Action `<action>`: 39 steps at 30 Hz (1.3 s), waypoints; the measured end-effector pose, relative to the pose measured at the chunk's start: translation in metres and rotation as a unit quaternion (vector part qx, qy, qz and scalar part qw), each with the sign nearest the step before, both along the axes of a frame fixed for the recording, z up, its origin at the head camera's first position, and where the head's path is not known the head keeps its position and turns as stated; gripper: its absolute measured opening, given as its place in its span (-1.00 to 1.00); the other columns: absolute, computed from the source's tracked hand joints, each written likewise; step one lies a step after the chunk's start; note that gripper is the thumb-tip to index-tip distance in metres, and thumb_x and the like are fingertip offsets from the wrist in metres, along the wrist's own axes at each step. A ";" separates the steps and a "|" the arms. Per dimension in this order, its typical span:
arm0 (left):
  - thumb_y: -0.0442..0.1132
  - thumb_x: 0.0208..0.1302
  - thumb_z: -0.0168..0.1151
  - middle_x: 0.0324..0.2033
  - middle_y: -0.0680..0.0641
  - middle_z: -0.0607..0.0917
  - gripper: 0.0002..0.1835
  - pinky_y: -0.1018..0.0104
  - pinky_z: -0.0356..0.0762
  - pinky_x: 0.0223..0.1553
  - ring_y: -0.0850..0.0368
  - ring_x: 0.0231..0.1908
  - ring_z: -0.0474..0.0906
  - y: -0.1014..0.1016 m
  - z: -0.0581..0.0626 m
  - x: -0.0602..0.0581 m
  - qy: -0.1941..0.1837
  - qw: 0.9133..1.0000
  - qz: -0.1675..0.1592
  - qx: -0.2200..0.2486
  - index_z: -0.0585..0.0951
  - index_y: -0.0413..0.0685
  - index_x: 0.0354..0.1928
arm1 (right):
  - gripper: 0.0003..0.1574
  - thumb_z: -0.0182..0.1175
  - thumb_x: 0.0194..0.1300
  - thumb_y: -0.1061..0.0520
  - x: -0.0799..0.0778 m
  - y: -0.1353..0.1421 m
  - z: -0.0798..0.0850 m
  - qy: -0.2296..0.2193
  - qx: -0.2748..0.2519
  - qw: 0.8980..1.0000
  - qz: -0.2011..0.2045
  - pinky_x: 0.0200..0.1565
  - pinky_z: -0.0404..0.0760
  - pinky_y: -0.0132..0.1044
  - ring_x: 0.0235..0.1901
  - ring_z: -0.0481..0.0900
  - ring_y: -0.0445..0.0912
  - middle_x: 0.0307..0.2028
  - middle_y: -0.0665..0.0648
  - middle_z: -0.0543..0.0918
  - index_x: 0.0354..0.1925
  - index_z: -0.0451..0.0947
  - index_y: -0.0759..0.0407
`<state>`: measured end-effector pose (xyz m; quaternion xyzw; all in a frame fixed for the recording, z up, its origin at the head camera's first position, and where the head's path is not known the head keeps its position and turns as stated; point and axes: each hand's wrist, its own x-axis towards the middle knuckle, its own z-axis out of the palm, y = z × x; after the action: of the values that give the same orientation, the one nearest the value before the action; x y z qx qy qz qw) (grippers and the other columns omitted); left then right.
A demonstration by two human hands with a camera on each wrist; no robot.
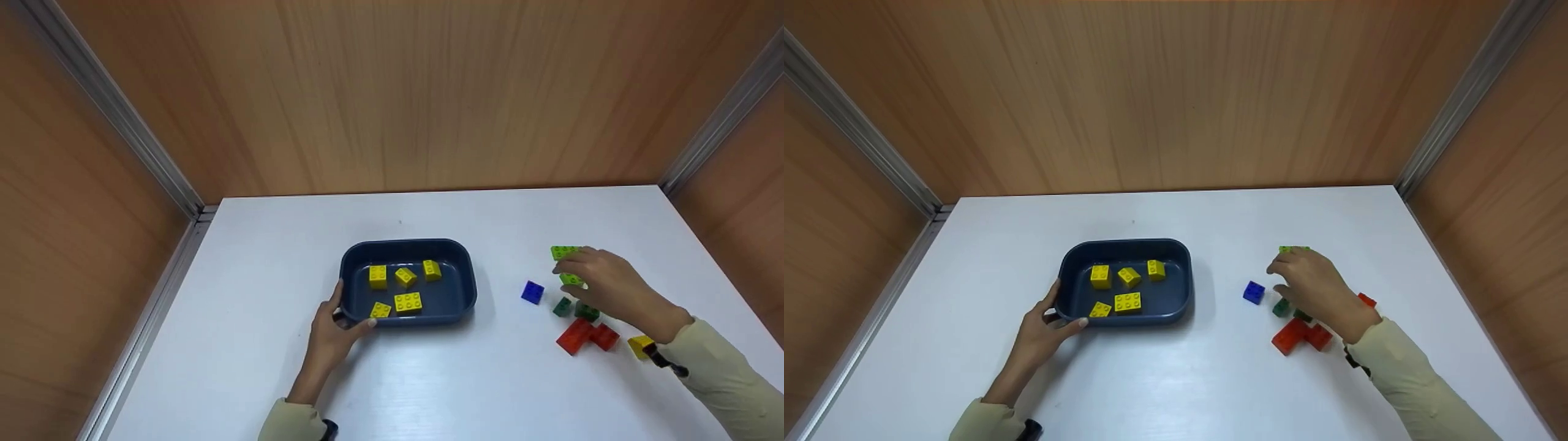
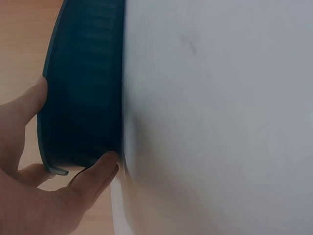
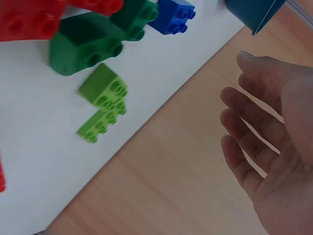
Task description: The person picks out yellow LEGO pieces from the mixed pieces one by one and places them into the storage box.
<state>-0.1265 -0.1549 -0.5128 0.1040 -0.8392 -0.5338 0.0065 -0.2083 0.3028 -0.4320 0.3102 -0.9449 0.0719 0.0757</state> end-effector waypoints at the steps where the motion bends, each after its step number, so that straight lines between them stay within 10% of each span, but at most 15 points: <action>1: -0.17 0.23 0.60 0.29 -0.37 0.48 0.11 -0.01 0.63 0.28 -0.27 0.29 0.54 0.000 0.000 0.000 0.000 1.000 0.000 -0.001 0.11 -0.05 0.69 | -0.52 0.67 0.00 0.30 0.002 0.004 -0.001 -0.004 -0.003 1.000 -0.007 -0.06 0.80 0.13 -0.05 0.73 0.18 -0.09 0.20 0.81 -0.05 0.80 0.18; 39: -0.18 0.22 0.60 0.35 -0.41 0.45 0.11 -0.04 0.62 0.29 -0.33 0.31 0.52 -0.001 0.000 -0.001 0.000 1.000 -0.001 -0.012 0.11 -0.10 0.68 | -0.45 0.69 0.00 0.11 0.060 0.095 -0.032 -0.103 0.018 0.982 -0.160 -0.28 0.77 0.04 -0.24 0.64 0.11 -0.24 0.16 0.76 -0.04 0.77 0.25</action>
<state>-0.1274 -0.1555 -0.5125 0.1029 -0.8457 -0.5237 0.0067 -0.1484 0.3983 -0.4644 0.1476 -0.9862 0.0732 -0.0176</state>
